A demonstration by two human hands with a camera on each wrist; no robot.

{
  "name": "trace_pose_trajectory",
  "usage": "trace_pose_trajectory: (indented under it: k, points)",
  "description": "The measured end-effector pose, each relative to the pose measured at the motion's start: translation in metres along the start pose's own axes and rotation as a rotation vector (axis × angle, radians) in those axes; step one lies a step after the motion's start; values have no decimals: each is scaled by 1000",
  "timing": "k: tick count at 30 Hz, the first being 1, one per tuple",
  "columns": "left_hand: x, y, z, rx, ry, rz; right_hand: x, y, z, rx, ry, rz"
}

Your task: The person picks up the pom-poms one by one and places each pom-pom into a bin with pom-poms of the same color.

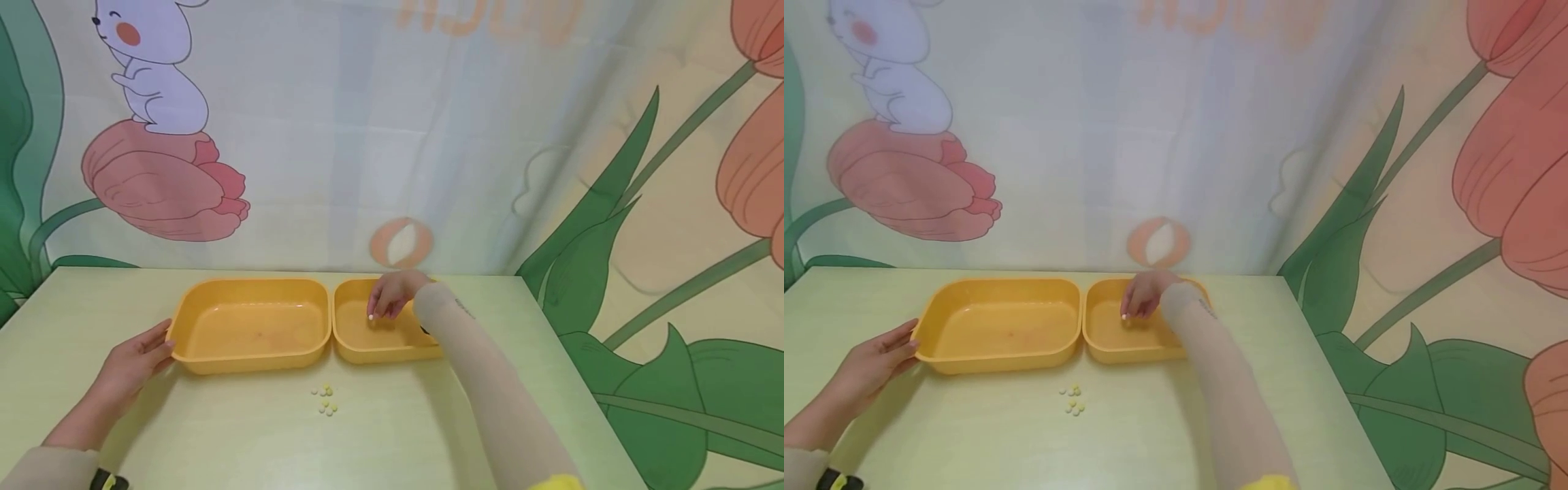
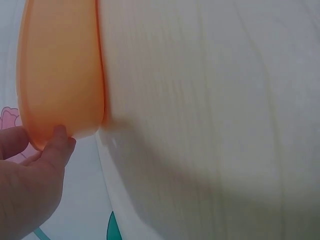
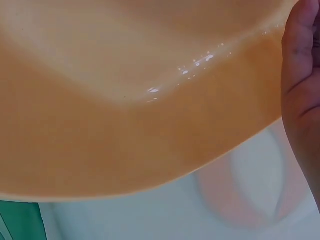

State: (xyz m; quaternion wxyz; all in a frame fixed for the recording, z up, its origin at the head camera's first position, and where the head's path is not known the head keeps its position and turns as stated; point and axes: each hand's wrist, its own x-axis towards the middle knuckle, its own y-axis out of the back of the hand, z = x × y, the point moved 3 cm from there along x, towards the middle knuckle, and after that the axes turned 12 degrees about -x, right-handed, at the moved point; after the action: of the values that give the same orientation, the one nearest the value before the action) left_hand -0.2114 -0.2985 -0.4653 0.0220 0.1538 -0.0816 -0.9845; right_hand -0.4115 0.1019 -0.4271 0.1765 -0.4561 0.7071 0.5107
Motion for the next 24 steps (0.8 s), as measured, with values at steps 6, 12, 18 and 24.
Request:
trace_pose_trajectory:
  k: [6, 12, 18, 24]
  points:
    - [-1, -1, -1, -45, -24, -1, 2, -6, -2, -80, -36, -14]
    - [-1, 1, -2, -44, -16, -1, 2, -11, -6, -110, -72, -20]
    - [-1, 1, -1, -5, 0, 9, 3, -14, -8, -109, -88, -4]
    - [1, -1, -1, 15, -1, 12, 0, -14, -10, -118, -103, 10]
